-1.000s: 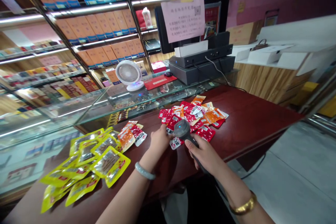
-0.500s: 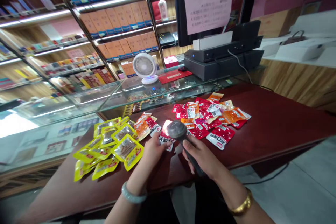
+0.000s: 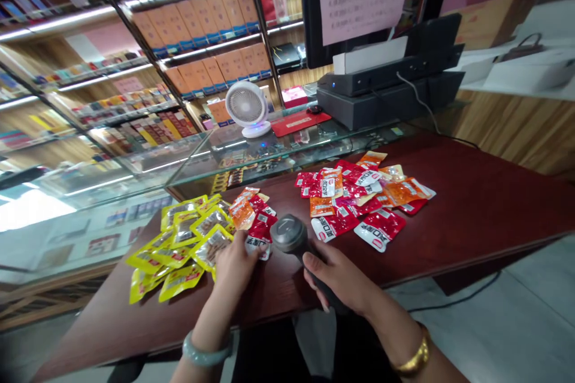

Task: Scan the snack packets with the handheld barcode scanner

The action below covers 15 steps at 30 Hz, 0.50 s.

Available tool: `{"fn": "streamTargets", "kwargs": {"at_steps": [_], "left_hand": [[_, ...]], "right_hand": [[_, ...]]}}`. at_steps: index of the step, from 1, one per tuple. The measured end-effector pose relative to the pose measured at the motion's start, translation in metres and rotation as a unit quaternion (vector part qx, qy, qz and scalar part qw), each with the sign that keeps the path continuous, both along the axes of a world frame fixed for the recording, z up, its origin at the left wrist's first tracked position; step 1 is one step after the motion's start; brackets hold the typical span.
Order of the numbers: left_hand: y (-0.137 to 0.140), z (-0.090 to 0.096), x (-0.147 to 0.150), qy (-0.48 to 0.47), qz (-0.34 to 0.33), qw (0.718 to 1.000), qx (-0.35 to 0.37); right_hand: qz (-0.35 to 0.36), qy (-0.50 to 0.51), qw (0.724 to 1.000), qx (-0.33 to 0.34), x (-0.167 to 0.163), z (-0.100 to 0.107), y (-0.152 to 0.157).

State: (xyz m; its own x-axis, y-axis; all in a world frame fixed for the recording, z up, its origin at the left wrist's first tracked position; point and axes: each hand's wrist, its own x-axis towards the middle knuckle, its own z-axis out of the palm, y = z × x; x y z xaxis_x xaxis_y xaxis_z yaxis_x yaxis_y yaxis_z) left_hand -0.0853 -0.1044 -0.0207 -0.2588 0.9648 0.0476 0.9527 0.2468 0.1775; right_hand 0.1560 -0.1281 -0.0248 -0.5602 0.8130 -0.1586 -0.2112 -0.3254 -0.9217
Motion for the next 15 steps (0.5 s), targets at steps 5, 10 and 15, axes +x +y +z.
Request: {"fn": "streamTargets", "kwargs": {"at_steps": [5, 10, 15], "left_hand": [[0.001, 0.011, 0.014, 0.110, 0.004, 0.985, 0.133], [0.018, 0.020, 0.066, 0.061, -0.148, 0.986, 0.044], [0.055, 0.016, 0.118, 0.070, -0.184, 0.980, 0.023]], "right_hand": [[-0.012, -0.024, 1.000, 0.002, 0.017, -0.003, -0.009], [-0.075, -0.052, 0.996, -0.018, 0.039, -0.004, -0.014], [-0.130, -0.061, 0.989, -0.027, 0.057, -0.010, -0.016]]}}
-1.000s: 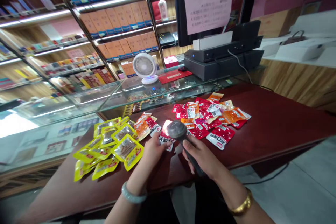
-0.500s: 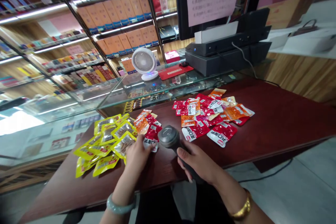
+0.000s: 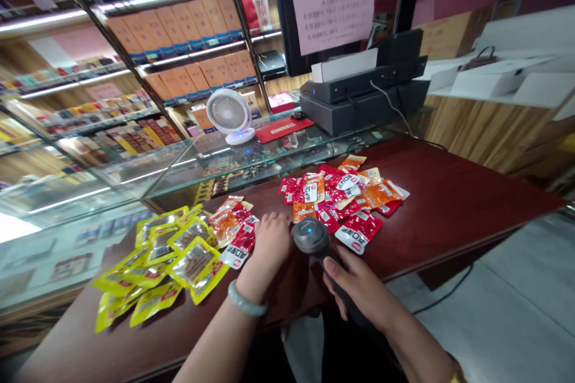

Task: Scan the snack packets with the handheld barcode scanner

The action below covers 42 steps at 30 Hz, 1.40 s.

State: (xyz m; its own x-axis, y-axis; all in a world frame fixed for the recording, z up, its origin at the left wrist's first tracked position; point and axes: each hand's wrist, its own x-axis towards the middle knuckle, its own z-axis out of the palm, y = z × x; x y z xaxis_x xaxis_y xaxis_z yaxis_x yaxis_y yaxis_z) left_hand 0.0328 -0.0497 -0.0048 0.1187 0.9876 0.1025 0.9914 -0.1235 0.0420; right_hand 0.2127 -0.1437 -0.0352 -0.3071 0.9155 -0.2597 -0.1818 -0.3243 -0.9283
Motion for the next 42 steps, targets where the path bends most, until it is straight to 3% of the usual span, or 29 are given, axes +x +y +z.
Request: {"fn": "streamTargets", "kwargs": {"at_steps": [4, 7, 17, 21, 25, 31, 35, 42], "left_hand": [[0.034, -0.008, 0.024, 0.002, 0.038, 0.999, 0.001], [0.045, -0.014, 0.029, -0.007, 0.038, 0.999, -0.023], [0.019, -0.015, -0.017, -0.183, 0.078, 0.975, -0.104], [0.008, -0.015, -0.022, -0.135, 0.086, 0.987, -0.025], [0.019, -0.012, -0.018, -0.071, 0.070, 0.994, 0.052], [0.059, -0.007, -0.025, -0.030, 0.030, 0.998, -0.045], [0.066, -0.007, -0.037, -0.121, 0.016, 0.985, -0.126], [0.052, -0.023, -0.063, -0.288, 0.036, 0.954, -0.075]], "right_hand": [[-0.020, -0.003, 1.000, 0.004, 0.006, 0.000, 0.001], [-0.025, -0.004, 1.000, -0.006, 0.007, 0.004, 0.002], [-0.021, -0.010, 1.000, 0.003, 0.001, 0.003, 0.007], [-0.022, -0.015, 1.000, 0.015, -0.005, -0.001, 0.011], [-0.035, -0.010, 0.999, 0.010, -0.006, 0.000, 0.011], [-0.023, -0.018, 0.999, 0.014, -0.009, 0.006, 0.010], [-0.003, -0.031, 0.999, 0.022, -0.013, 0.009, 0.010], [0.043, -0.020, 0.999, 0.020, -0.025, 0.010, 0.010]]}}
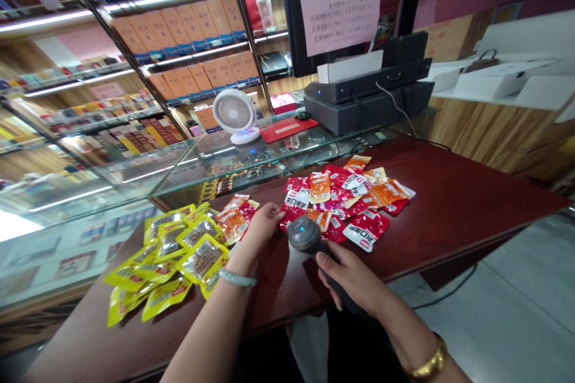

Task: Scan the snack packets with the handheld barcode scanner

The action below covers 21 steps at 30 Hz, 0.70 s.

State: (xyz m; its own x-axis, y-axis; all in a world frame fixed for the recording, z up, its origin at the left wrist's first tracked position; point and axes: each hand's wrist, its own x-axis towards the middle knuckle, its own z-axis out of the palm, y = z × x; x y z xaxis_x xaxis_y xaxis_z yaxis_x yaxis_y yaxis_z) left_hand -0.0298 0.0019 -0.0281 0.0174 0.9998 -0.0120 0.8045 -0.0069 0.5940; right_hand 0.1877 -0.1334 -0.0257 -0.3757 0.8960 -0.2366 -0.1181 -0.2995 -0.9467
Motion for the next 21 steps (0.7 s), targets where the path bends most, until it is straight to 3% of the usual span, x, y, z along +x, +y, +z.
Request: {"fn": "streamTargets", "kwargs": {"at_steps": [7, 13, 18, 21], "left_hand": [[-0.016, 0.010, -0.013, -0.003, 0.032, 0.999, 0.025], [-0.032, 0.014, -0.038, 0.004, 0.080, 0.997, -0.002], [-0.055, 0.032, -0.084, 0.167, 0.167, 0.972, -0.011], [-0.058, 0.041, -0.087, 0.274, 0.213, 0.936, 0.053]], "right_hand": [[0.028, 0.008, 1.000, -0.012, -0.010, 0.001, 0.001], [0.052, 0.011, 0.999, -0.009, -0.010, -0.003, -0.003], [0.051, -0.005, 0.999, -0.011, 0.000, -0.009, -0.006], [0.049, -0.008, 0.999, -0.003, 0.007, -0.010, -0.006]]}}
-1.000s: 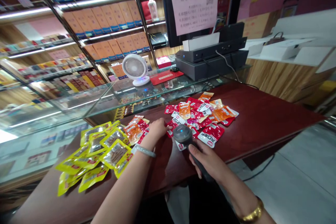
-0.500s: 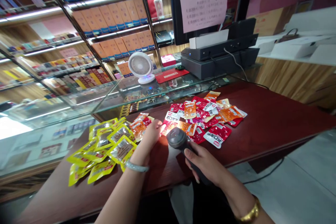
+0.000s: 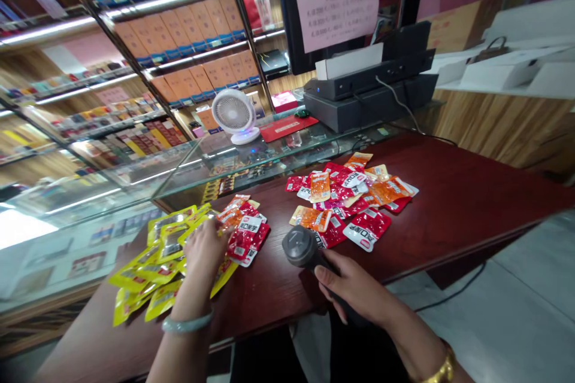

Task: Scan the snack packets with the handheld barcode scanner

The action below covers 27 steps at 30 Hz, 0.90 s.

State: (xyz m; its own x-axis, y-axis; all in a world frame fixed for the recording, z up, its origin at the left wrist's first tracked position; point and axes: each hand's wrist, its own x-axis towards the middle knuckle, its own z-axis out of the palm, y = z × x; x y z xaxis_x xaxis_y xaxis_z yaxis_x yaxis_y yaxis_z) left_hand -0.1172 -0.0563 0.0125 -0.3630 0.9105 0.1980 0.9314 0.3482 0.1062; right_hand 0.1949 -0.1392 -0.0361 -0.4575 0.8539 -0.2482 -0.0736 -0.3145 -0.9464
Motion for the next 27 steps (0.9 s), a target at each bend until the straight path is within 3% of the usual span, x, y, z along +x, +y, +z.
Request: {"fn": "streamTargets", "kwargs": {"at_steps": [3, 8, 13, 19, 23, 27], "left_hand": [[0.007, -0.004, 0.030, -0.006, -0.053, 0.998, 0.021], [0.032, -0.025, 0.105, -0.071, -0.246, 0.966, -0.024], [0.056, -0.029, 0.141, -0.061, -0.320, 0.940, -0.098], [0.064, -0.020, 0.135, -0.020, -0.308, 0.939, -0.149], [0.055, -0.024, 0.118, -0.167, -0.231, 0.951, -0.117], [0.047, -0.037, 0.098, -0.296, -0.203, 0.932, -0.047]], "right_hand": [[-0.012, -0.003, 1.000, -0.013, 0.005, 0.000, 0.000], [-0.019, -0.016, 1.000, -0.017, 0.015, 0.003, -0.003], [-0.026, -0.030, 0.999, -0.023, 0.025, 0.005, -0.008], [-0.043, -0.024, 0.999, -0.018, 0.029, 0.001, -0.010], [-0.027, -0.017, 0.999, -0.010, 0.025, 0.002, -0.010], [-0.003, -0.005, 1.000, 0.010, 0.015, 0.004, -0.010]]}}
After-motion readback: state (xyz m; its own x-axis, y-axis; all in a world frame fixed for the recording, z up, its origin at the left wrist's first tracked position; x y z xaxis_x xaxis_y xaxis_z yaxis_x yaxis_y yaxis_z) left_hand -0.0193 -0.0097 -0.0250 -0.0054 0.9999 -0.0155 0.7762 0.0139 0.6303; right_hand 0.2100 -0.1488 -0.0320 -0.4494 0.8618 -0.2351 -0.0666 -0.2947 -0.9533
